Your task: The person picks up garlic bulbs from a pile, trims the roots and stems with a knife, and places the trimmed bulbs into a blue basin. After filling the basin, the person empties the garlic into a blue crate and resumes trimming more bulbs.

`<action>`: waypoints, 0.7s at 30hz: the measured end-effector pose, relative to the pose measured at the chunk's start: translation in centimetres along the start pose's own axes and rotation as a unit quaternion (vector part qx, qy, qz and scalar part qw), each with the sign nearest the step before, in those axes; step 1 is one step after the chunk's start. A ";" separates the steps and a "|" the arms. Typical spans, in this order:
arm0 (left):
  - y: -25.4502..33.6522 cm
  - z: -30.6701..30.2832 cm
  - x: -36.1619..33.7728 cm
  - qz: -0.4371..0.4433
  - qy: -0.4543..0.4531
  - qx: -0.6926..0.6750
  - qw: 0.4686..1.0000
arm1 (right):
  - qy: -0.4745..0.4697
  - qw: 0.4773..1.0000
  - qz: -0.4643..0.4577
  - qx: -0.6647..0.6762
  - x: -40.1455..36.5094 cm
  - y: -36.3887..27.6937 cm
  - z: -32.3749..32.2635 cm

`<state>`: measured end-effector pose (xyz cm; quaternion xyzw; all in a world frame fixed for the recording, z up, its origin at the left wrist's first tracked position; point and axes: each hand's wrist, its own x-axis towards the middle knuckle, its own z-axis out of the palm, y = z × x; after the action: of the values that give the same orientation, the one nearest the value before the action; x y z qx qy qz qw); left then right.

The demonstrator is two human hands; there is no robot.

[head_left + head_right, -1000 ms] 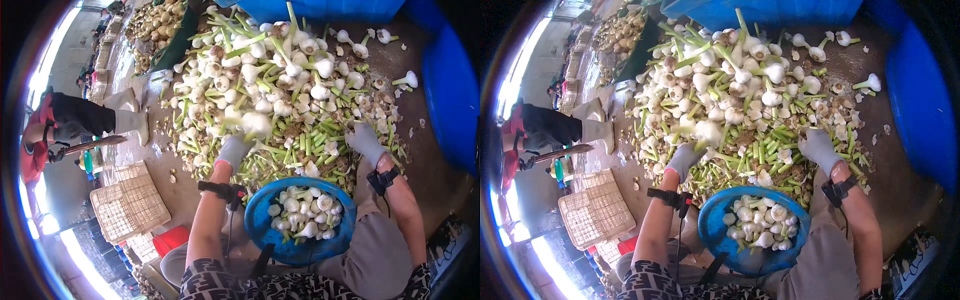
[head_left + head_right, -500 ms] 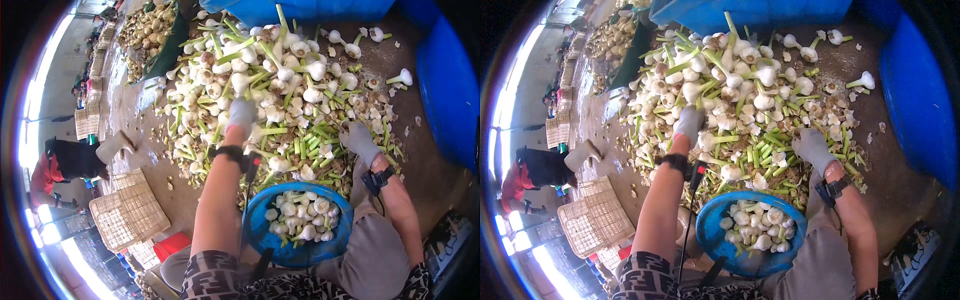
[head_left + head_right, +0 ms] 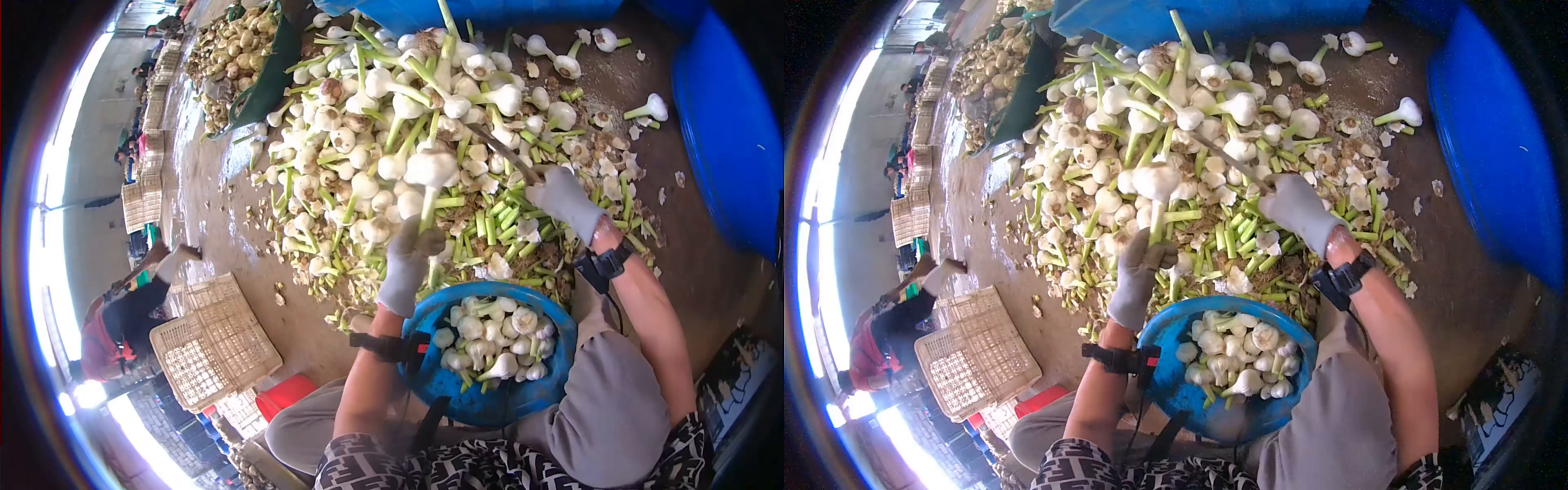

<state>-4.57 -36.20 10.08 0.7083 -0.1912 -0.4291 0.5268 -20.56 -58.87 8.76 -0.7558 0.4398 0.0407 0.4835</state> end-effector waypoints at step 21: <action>4.2 3.4 13.7 -0.011 0.070 0.431 0.899 | -0.018 0.999 0.043 -0.023 -0.8 5.1 1.2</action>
<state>1.12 -49.62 8.04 0.8966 -0.3122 -0.2593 0.1771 -24.20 -58.25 4.94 -0.7459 0.4626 0.0849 0.4716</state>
